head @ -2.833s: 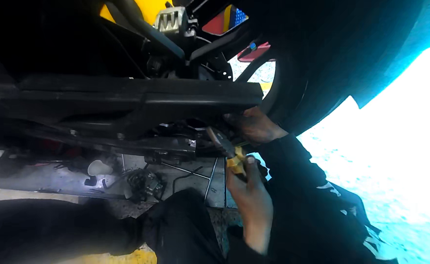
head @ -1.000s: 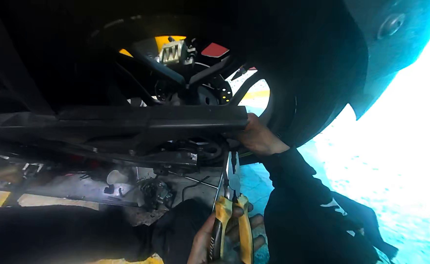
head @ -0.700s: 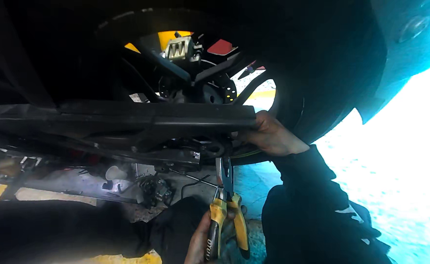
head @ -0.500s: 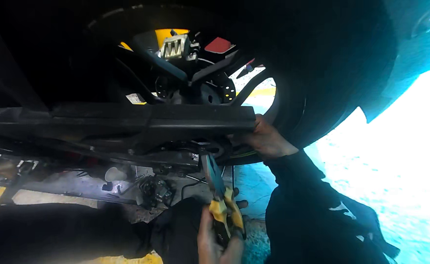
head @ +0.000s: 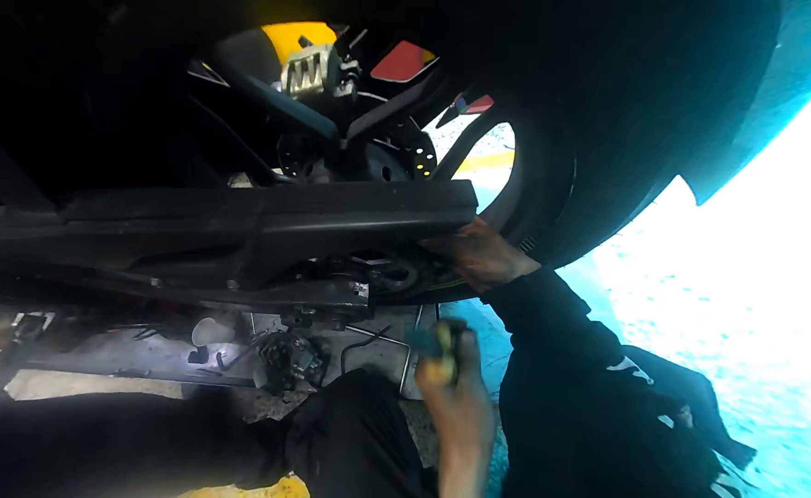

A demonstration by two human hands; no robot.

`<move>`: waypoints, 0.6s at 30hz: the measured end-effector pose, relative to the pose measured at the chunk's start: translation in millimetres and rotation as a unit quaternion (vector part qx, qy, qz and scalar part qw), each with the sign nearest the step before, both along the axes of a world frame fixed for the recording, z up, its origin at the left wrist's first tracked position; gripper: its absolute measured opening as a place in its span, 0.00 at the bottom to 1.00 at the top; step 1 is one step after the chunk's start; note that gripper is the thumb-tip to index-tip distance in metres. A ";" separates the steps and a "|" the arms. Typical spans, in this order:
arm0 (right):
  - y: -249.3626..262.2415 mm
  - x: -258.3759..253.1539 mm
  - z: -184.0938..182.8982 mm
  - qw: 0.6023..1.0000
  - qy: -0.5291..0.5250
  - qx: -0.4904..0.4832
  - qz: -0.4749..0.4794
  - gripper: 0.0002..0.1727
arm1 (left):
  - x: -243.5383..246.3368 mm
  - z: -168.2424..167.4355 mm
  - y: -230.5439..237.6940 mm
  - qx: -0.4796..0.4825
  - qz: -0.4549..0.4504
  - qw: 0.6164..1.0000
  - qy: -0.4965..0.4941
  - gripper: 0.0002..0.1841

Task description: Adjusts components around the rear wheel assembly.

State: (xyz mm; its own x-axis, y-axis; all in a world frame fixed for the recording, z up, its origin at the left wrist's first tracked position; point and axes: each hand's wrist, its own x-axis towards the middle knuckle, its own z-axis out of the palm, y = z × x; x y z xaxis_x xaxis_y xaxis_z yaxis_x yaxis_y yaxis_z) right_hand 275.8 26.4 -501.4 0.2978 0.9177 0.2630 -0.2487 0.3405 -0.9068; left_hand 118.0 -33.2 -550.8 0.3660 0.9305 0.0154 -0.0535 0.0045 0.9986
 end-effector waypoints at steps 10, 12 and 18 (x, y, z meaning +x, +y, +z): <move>-32.6 -45.8 25.4 0.986 -0.103 -0.044 -0.123 0.06 | 46.7 12.8 -20.3 -0.078 0.065 0.991 -0.090 0.07; -36.1 -63.5 64.6 0.964 -0.120 -0.143 -0.189 0.08 | 50.9 5.9 -20.1 0.053 0.104 0.974 -0.194 0.06; -54.6 -72.9 42.0 0.959 -0.135 -0.132 -0.212 0.05 | 59.0 20.6 -17.2 -0.115 0.061 0.981 -0.145 0.08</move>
